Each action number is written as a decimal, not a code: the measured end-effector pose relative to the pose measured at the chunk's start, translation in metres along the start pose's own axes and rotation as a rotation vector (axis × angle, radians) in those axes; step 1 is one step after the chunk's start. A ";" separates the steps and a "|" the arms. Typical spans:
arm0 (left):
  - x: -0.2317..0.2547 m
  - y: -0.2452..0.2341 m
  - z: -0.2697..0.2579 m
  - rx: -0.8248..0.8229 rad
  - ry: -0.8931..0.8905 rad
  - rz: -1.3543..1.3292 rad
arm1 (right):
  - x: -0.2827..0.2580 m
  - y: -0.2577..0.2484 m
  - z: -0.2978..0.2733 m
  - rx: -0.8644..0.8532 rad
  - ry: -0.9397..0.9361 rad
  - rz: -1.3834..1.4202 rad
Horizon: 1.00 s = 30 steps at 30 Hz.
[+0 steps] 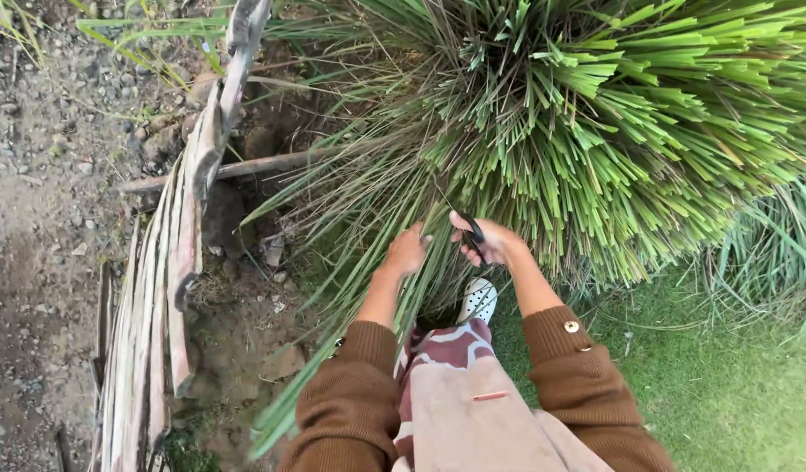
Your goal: Trimming or harvesting long blades of grass using scissors and placing them in a pile or bag.
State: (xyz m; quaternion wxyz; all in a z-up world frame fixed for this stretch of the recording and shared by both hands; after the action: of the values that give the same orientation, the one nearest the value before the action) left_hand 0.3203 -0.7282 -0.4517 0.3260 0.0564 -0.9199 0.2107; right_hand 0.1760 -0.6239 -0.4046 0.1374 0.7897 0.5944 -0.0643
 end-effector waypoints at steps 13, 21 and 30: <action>-0.025 -0.034 0.030 -0.227 -0.137 -0.318 | 0.001 -0.030 -0.008 0.001 -0.023 -0.141; -0.033 -0.040 0.026 -0.023 -0.260 -0.790 | 0.005 -0.003 -0.041 0.136 -0.130 -0.218; -0.030 0.026 0.015 -0.110 -0.340 -0.578 | 0.085 0.000 -0.045 0.187 -0.232 -0.125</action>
State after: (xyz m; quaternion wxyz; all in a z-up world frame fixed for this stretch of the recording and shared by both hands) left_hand 0.3290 -0.7124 -0.4899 0.2169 0.3315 -0.9170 0.0472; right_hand 0.1972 -0.5327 -0.3837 0.1267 0.7478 0.6140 -0.2186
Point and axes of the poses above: each hand's wrist, its own z-axis towards the middle knuckle, its own y-axis out of the palm, x = y × z, the point moved 7 cm from there along z, towards the middle knuckle, and after that the axes turned 9 degrees about -z, right-handed, at the moved point
